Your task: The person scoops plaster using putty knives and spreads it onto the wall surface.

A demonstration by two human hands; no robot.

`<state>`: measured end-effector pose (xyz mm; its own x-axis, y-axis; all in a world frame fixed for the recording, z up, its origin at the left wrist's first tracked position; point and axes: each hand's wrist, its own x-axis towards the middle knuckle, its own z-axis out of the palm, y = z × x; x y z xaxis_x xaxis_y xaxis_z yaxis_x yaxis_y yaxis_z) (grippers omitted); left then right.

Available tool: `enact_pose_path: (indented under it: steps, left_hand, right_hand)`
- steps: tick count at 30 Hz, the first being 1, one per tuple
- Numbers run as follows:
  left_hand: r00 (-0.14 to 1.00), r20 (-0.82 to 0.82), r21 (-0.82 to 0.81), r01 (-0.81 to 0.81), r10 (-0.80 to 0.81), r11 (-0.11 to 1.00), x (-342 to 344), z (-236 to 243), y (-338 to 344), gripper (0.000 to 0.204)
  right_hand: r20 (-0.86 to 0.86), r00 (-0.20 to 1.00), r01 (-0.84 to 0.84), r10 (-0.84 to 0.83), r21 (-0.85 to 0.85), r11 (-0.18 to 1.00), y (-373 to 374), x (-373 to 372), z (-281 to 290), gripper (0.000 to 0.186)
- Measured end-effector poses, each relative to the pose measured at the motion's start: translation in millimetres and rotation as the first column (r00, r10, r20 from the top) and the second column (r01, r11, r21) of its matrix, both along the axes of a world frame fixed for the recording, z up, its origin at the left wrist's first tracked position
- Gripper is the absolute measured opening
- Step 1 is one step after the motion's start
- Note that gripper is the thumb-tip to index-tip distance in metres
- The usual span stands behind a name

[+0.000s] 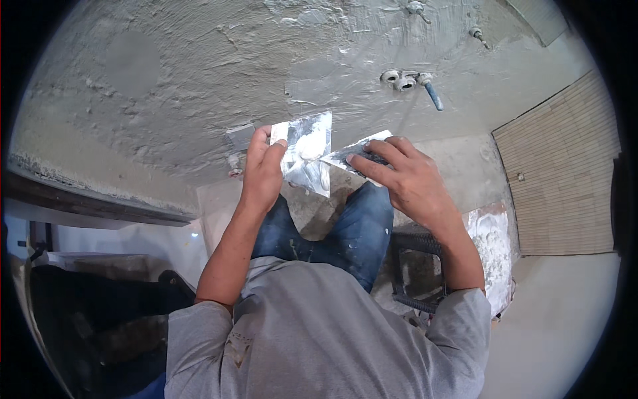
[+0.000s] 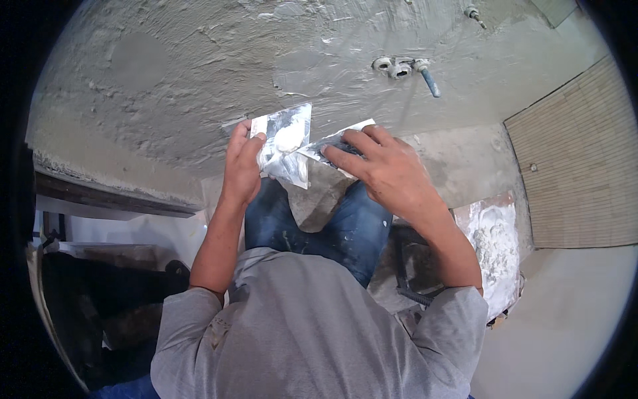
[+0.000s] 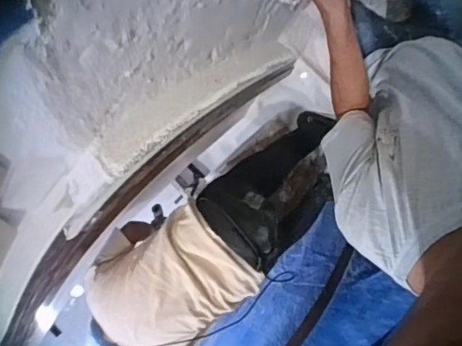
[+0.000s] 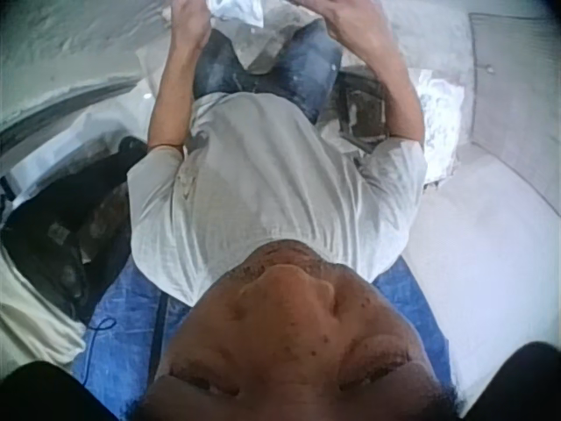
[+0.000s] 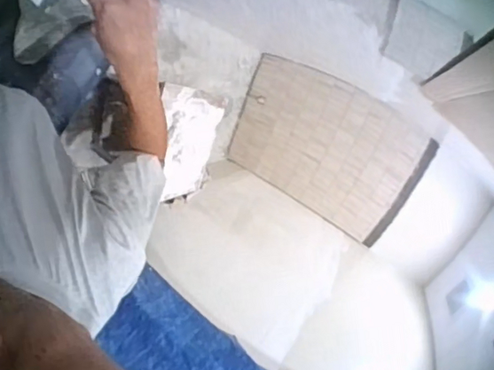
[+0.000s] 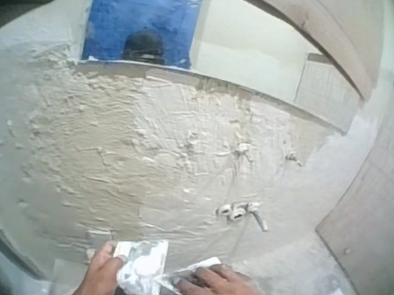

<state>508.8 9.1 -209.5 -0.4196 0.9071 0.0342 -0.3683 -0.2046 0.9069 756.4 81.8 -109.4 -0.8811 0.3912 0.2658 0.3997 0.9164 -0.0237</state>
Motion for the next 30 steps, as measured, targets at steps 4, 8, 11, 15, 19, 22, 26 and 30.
enact_pose_path:
  steps: [4,8,11,15,19,22,26,30]
  left_hand:
    - [0.99,-0.128,-0.119,0.049,-0.065,0.992,-10,-3,5,0.025]
    - [0.916,-0.397,-0.113,0.011,-0.055,0.993,-16,-12,25,0.027]
    - [0.749,-0.657,-0.166,-0.034,-0.085,0.986,-18,-15,53,0.031]
    - [0.47,-0.839,-0.335,-0.051,-0.273,0.941,-14,-17,87,0.036]
    - [0.373,-0.849,-0.421,-0.052,-0.374,0.906,2,-24,111,0.036]
    - [0.3,-0.911,-0.324,-0.097,-0.283,0.941,12,-32,118,0.032]
    - [0.433,-0.878,-0.276,-0.113,-0.203,0.955,14,-47,119,0.034]
    - [0.613,-0.783,-0.022,-0.197,0.106,0.98,2,-77,104,0.041]
  right_hand:
    - [-0.023,0.999,0.048,-0.048,-0.003,0.999,1,-1,-5,0.059]
    - [-0.045,0.993,0.097,-0.104,-0.146,0.985,5,5,-31,0.057]
    - [-0.147,0.976,0.105,-0.162,-0.334,0.937,6,6,-69,0.051]
    - [-0.265,0.891,0.127,-0.369,-0.635,0.762,3,-6,-134,0.04]
    - [-0.129,0.778,0.013,-0.615,-0.975,0.222,-4,-13,-174,0.035]
    - [-0.09,0.739,-0.111,-0.668,-0.994,0.011,-9,-9,-187,0.035]
    - [-0.05,0.716,-0.325,-0.696,-0.907,-0.269,-8,2,-198,0.036]
    - [-0.212,0.689,-0.597,-0.693,-0.708,-0.376,3,12,-195,0.034]
